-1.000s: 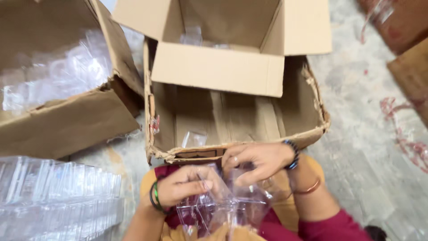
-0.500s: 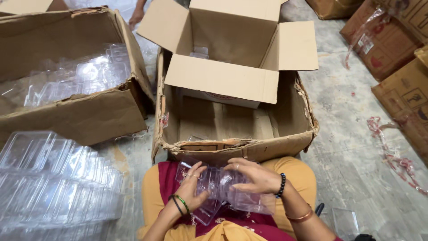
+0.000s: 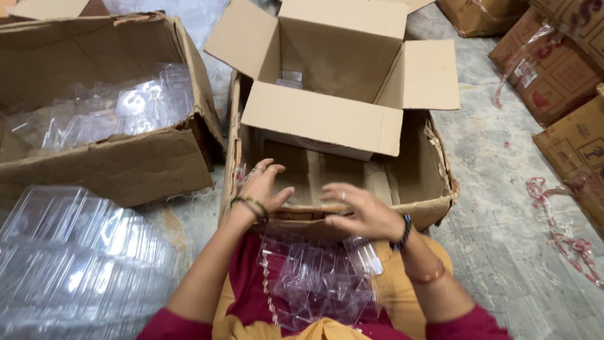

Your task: The person sits on the floor, takes clear plastic boxes out of cardboard boxes, fits lids onto the bases by hand, and stacks the assembled boxes in piles on the floor beside them.

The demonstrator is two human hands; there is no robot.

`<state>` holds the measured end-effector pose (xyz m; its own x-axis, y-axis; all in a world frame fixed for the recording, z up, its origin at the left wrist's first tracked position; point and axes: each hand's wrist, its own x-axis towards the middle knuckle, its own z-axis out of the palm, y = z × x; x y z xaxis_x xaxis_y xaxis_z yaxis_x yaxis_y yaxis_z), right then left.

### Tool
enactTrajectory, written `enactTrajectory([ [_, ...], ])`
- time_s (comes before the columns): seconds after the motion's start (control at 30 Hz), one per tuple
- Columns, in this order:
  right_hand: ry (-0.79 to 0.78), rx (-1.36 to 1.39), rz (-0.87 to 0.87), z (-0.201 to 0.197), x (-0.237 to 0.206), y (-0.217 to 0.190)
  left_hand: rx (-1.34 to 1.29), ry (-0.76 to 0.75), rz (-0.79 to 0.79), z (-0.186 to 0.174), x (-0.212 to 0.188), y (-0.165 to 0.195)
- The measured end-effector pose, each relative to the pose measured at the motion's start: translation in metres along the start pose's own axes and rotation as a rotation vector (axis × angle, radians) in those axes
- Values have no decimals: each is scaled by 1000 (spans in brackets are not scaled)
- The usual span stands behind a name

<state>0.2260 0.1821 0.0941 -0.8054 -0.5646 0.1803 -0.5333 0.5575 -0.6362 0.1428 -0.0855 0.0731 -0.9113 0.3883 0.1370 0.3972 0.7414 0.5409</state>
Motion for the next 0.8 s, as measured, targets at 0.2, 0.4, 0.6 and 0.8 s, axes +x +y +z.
enactTrajectory([
  [0.2, -489, -184, 186, 1, 135, 96, 48, -167, -132, 31, 126, -48],
  [0.4, -858, -317, 477, 76, 209, 146, 233, -509, -384, 71, 143, -79],
  [0.6, -553, -150, 403, 179, 190, 131, 347, -480, -500, 88, 155, -79],
  [0.8, -280, -128, 133, 232, 146, 161, 262, -498, -522, 102, 165, -89],
])
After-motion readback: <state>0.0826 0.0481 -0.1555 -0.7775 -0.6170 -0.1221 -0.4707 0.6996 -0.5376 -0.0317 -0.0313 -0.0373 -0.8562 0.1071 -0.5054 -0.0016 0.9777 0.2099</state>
